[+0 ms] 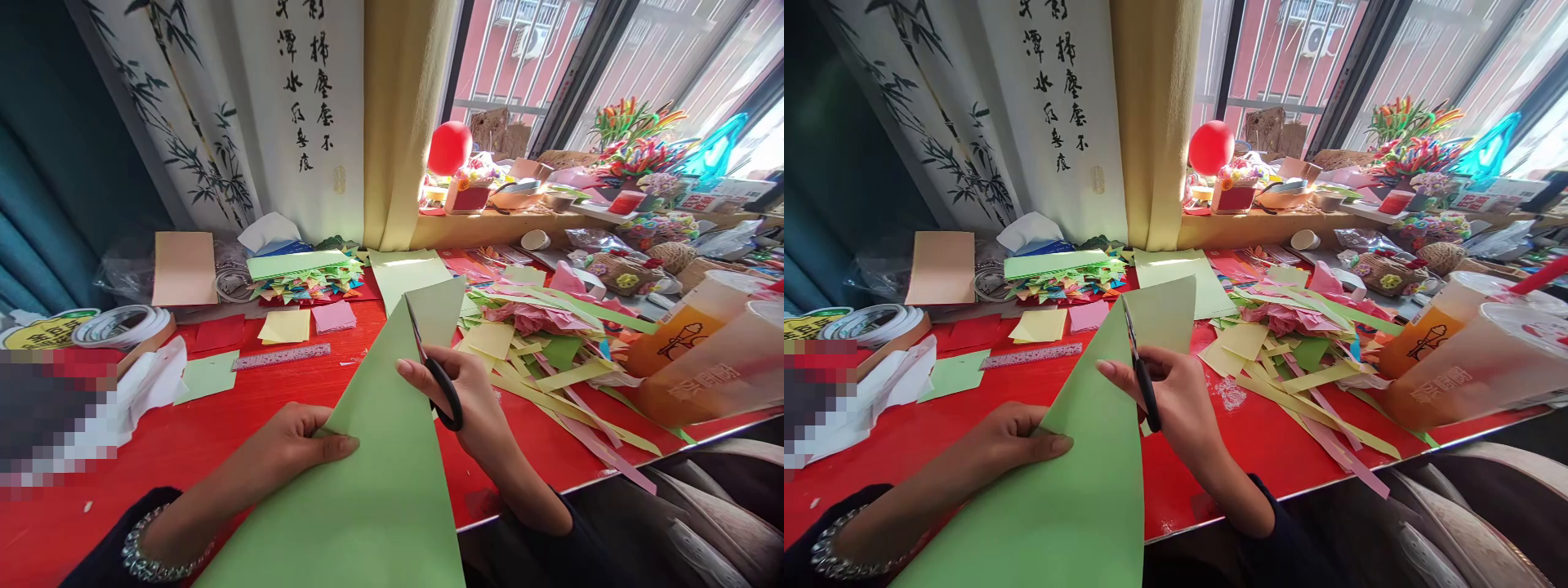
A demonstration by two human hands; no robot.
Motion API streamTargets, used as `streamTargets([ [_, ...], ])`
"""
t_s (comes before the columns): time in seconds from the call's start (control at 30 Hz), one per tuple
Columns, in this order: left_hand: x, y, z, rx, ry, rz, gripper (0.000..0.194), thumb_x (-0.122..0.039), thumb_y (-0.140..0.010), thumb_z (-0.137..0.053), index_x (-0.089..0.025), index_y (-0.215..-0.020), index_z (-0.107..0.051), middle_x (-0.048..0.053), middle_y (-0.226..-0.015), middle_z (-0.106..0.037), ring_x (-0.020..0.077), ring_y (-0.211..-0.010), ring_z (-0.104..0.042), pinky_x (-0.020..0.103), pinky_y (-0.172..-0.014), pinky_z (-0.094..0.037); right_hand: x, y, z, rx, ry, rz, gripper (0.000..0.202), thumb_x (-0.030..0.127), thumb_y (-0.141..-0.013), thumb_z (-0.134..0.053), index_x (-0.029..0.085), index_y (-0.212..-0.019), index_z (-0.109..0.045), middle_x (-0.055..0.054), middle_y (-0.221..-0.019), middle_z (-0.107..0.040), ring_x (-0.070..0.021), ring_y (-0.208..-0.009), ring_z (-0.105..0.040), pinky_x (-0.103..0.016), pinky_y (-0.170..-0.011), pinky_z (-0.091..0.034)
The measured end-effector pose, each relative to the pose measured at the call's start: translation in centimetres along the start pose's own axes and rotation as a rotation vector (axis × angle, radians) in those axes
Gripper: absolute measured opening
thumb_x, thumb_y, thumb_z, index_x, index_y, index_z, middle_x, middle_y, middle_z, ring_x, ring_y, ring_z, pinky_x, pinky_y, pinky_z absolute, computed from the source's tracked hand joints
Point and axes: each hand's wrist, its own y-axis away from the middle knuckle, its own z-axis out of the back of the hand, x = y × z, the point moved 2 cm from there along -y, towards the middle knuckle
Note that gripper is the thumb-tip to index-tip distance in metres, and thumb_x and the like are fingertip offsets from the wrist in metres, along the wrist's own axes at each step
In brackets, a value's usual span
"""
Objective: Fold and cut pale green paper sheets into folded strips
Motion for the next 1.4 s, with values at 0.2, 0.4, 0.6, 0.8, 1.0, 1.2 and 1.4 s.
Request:
streamTargets([
  [0.2, 0.6, -0.5, -0.1, 0.003, 0.028, 0.006, 0.041, -0.044, -0.06, -0.075, -0.015, -0.088, -0.072, 0.008, -0.078, -0.073, 0.0212, -0.067, -0.067, 0.027, -0.059, -0.049, 0.3, -0.1, 0.0, 0.006, -0.036, 0.019, 0.042, 0.043, -0.071, -0.068, 0.018, -0.054, -0.038, 0.008, -0.049, -0.029, -0.0039, -0.042, -0.028, -0.019, -0.037, -0.019],
  [0.4, 0.3, -0.7, 0.7, -0.057, 0.095, -0.042, 0.034, -0.035, -0.063, -0.076, -0.015, -0.09, -0.07, 0.007, -0.077, -0.073, 0.0202, -0.065, -0.067, 0.026, -0.058, -0.051, -0.9, -1.2, 0.4, 0.053, -0.067, -0.02, 0.039, 0.046, -0.073, -0.065, 0.017, -0.056, -0.044, 0.007, -0.046, -0.039, -0.005, -0.039, -0.038, -0.02, -0.038, -0.023],
  [0.6, -0.9, -0.3, 4.1, -0.428, 0.211, -0.246, 0.034, -0.036, -0.072, -0.07, -0.02, -0.101, -0.063, 0.004, -0.085, -0.073, 0.0173, -0.069, -0.068, 0.023, -0.059, -0.054, -0.4, -2.3, 2.5, -0.018, -0.057, 0.023, 0.035, 0.051, -0.082, -0.05, 0.017, -0.084, -0.058, 0.002, -0.064, -0.052, -0.0083, -0.055, -0.047, -0.021, -0.047, -0.031],
  [0.8, -1.4, 0.5, 5.7, -0.54, 0.279, -0.283, 0.039, -0.038, -0.076, -0.065, -0.021, -0.111, -0.06, 0.007, -0.095, -0.072, 0.0235, -0.08, -0.069, 0.029, -0.063, -0.057, -0.6, -0.9, 5.2, 0.143, 0.56, -0.011, 0.04, 0.051, -0.075, -0.06, 0.022, -0.101, -0.055, -0.004, -0.095, -0.062, -0.0171, -0.08, -0.057, -0.028, -0.068, -0.043],
  [1.0, -1.4, 0.5, 5.6, -0.442, 0.248, -0.192, 0.032, -0.03, -0.073, -0.068, -0.02, -0.103, -0.063, 0.008, -0.092, -0.072, 0.0221, -0.073, -0.069, 0.026, -0.056, -0.057, -5.0, 2.5, 4.2, 0.473, 0.893, 0.048, 0.066, 0.051, -0.069, -0.067, 0.018, -0.124, -0.049, -0.011, -0.118, -0.058, -0.0285, -0.11, -0.052, -0.041, -0.094, -0.038],
  [1.2, -2.2, 1.1, 6.4, -0.516, 0.143, -0.184, 0.035, -0.026, -0.074, -0.068, -0.02, -0.107, -0.061, 0.006, -0.084, -0.073, 0.0176, -0.06, -0.069, 0.021, -0.048, -0.054, -4.5, 5.0, 1.8, 0.452, 0.819, 0.044, 0.071, 0.057, -0.068, -0.064, 0.019, -0.127, -0.049, -0.012, -0.121, -0.058, -0.0294, -0.115, -0.049, -0.042, -0.1, -0.033],
  [1.4, -1.2, 1.6, 8.0, -0.365, -0.022, -0.086, 0.071, -0.03, -0.063, -0.075, -0.027, -0.128, -0.046, 0.007, -0.103, -0.07, 0.0274, -0.082, -0.069, 0.032, -0.062, -0.058, -2.4, 1.7, 5.5, -0.015, 0.971, -0.117, 0.049, 0.052, -0.078, -0.053, 0.019, -0.114, -0.05, -0.004, -0.074, -0.065, -0.0253, -0.079, -0.058, -0.036, -0.072, -0.042],
])
